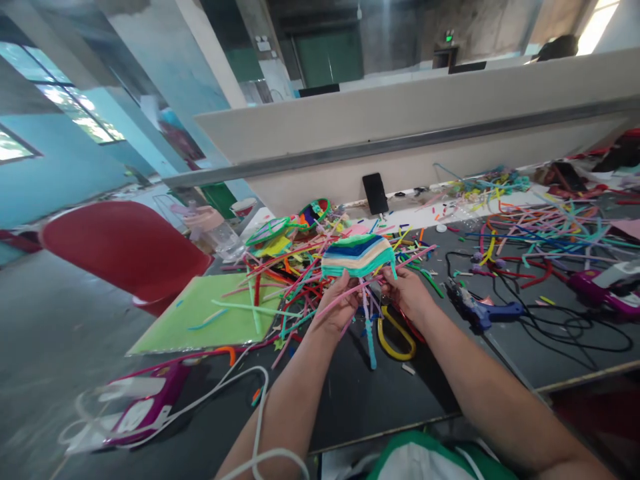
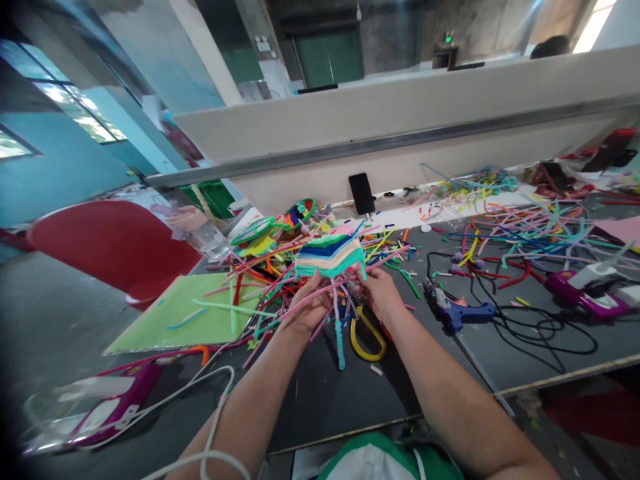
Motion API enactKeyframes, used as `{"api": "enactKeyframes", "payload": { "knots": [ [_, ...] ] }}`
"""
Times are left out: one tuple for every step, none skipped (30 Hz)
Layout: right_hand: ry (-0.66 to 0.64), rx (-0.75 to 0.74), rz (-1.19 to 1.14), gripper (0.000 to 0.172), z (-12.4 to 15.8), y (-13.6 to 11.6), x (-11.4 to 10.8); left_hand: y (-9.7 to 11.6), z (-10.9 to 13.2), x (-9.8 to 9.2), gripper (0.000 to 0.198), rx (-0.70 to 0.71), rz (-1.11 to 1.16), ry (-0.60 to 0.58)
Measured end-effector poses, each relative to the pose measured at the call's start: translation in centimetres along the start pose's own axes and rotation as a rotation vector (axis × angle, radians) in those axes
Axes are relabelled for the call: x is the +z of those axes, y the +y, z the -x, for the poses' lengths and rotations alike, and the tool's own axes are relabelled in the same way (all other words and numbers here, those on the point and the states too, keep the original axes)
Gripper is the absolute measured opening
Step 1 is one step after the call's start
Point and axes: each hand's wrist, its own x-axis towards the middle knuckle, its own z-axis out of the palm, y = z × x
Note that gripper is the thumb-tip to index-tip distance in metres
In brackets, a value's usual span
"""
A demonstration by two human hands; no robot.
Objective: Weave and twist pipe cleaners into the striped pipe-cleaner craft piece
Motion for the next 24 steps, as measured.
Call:
{"api": "enactKeyframes", "payload": {
  "knots": [
    [-0.023, 0.016, 0.008, 0.033, 0.1, 0.1, 0.1, -0.1, 0.0, 0.1, 0.016, -0.008, -0.003, -0.003],
    [-0.038, 0.024, 0.004, 0.032, 0.2, 0.1, 0.2, -0.1, 0.0, 0.2, 0.017, -0.016, -0.004, -0.008],
    [-0.041, 0.026, -0.007, 0.032, 0.2, 0.1, 0.3, -0.2, -0.1, 0.1, 0.017, -0.019, 0.000, -0.013],
    [-0.030, 0.023, -0.021, 0.032, 0.3, -0.1, 0.2, -0.1, -0.2, 0.1, 0.016, -0.019, 0.007, -0.013],
    [-0.003, 0.011, -0.035, 0.031, 0.2, -0.4, 0.1, -0.1, -0.3, -0.1, 0.015, -0.011, 0.016, -0.005],
    [0.036, -0.015, -0.046, 0.029, 0.1, -0.7, -0.2, 0.0, -0.4, -0.2, 0.015, 0.002, 0.028, 0.017],
    [0.087, -0.053, -0.053, 0.027, -0.1, -1.1, -0.5, 0.2, -0.5, -0.4, 0.015, 0.018, 0.041, 0.047],
    [0.146, -0.105, -0.056, 0.024, -0.4, -1.5, -0.9, 0.4, -0.6, -0.5, 0.017, 0.033, 0.052, 0.077],
    [0.200, -0.163, -0.053, 0.021, -0.7, -1.9, -1.3, 0.5, -0.7, -0.6, 0.019, 0.047, 0.063, 0.101],
    [0.251, -0.207, -0.047, 0.017, -1.1, -2.3, -1.8, 0.7, -0.8, -0.7, 0.021, 0.059, 0.072, 0.115],
    [0.294, -0.243, -0.043, 0.014, -1.5, -2.6, -2.3, 0.8, -0.8, -0.8, 0.022, 0.069, 0.080, 0.119],
    [0.327, -0.258, -0.043, 0.011, -1.8, -2.8, -2.7, 0.9, -0.8, -0.8, 0.023, 0.072, 0.085, 0.115],
    [0.352, -0.266, -0.047, 0.008, -2.1, -3.0, -3.1, 0.9, -0.8, -0.8, 0.022, 0.072, 0.088, 0.106],
    [0.368, -0.267, -0.054, 0.007, -2.4, -3.1, -3.4, 0.8, -0.8, -0.7, 0.021, 0.071, 0.088, 0.098],
    [0.379, -0.268, -0.062, 0.006, -2.6, -3.1, -3.6, 0.7, -0.8, -0.7, 0.019, 0.069, 0.083, 0.092],
    [0.385, -0.271, -0.067, 0.006, -2.7, -3.1, -3.8, 0.6, -0.7, -0.7, 0.017, 0.071, 0.074, 0.087],
    [0.389, -0.275, -0.070, 0.006, -2.8, -3.1, -3.8, 0.5, -0.7, -0.6, 0.015, 0.078, 0.065, 0.086],
    [0.392, -0.276, -0.071, 0.006, -2.8, -3.1, -3.8, 0.4, -0.7, -0.6, 0.014, 0.089, 0.057, 0.088],
    [0.392, -0.273, -0.069, 0.005, -2.7, -3.0, -3.7, 0.3, -0.7, -0.6, 0.013, 0.099, 0.051, 0.091],
    [0.389, -0.259, -0.069, 0.005, -2.6, -2.9, -3.5, 0.2, -0.7, -0.5, 0.014, 0.104, 0.047, 0.096],
    [0.386, -0.238, -0.071, 0.006, -2.5, -2.8, -3.3, 0.2, -0.7, -0.5, 0.015, 0.104, 0.046, 0.101],
    [0.382, -0.210, -0.074, 0.008, -2.4, -2.6, -3.0, 0.2, -0.7, -0.5, 0.017, 0.098, 0.051, 0.104],
    [0.376, -0.182, -0.079, 0.009, -2.2, -2.4, -2.8, 0.2, -0.7, -0.6, 0.018, 0.089, 0.060, 0.109],
    [0.365, -0.158, -0.083, 0.011, -2.1, -2.1, -2.5, 0.2, -0.7, -0.6, 0.020, 0.078, 0.072, 0.111]
  ]
}}
